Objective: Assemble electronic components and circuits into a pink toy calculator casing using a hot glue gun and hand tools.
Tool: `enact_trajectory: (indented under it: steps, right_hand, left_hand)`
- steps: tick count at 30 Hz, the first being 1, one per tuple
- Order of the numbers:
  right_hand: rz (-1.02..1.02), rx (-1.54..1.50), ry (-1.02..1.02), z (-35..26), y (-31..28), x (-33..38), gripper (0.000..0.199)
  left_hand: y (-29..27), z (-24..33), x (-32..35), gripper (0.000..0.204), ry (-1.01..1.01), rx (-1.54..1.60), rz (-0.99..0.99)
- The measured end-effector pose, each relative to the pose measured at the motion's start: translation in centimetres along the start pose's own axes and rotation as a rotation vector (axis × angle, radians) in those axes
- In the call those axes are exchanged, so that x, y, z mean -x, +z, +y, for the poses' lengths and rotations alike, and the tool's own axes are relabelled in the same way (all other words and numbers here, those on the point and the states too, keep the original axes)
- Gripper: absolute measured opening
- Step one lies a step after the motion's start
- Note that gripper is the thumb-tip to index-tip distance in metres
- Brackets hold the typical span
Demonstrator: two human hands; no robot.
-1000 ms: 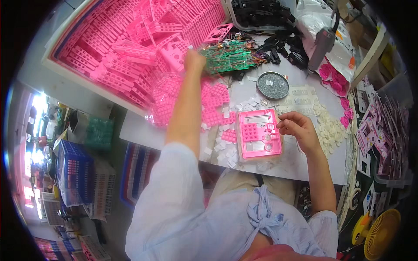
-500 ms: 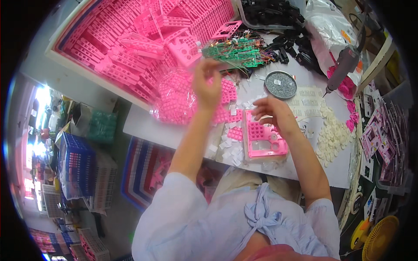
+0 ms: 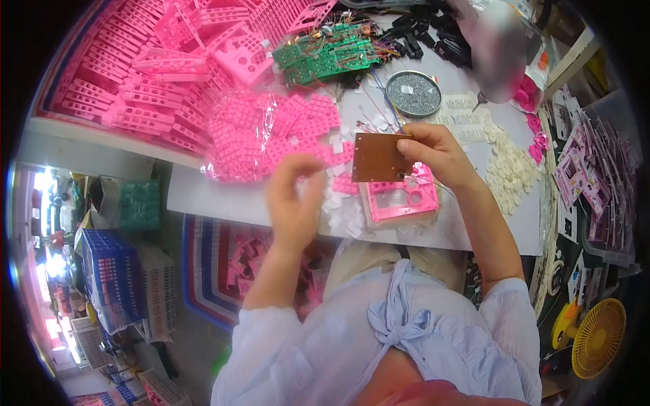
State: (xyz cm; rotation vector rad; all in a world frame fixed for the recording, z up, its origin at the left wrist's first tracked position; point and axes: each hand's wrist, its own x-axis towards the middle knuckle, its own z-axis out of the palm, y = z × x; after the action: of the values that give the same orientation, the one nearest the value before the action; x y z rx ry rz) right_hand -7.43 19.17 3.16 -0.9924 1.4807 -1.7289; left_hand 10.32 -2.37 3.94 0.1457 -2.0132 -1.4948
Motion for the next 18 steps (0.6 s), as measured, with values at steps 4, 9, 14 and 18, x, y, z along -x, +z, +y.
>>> enact_trajectory:
  steps: [4,9,14,18]
  right_hand:
    - [0.015,-0.073,0.066,-1.0,1.5,-0.3,0.025]
    - [0.1,-0.1,0.191,-1.4,0.5,2.8,0.032]
    - [0.011,-0.133,0.298,-1.3,0.4,5.6,0.034]
    - [0.202,-0.037,0.106,-1.7,1.0,5.4,0.025]
  left_hand:
    - [3.2,-0.3,-0.9,0.027,0.019,-0.004,-0.406]
    - [4.1,-1.4,-0.3,0.028,-0.477,0.623,-0.237]
    - [3.1,-4.1,0.1,0.034,-0.529,0.942,-0.351]
    - [4.3,-3.1,0.9,0.035,-0.684,1.021,-0.271]
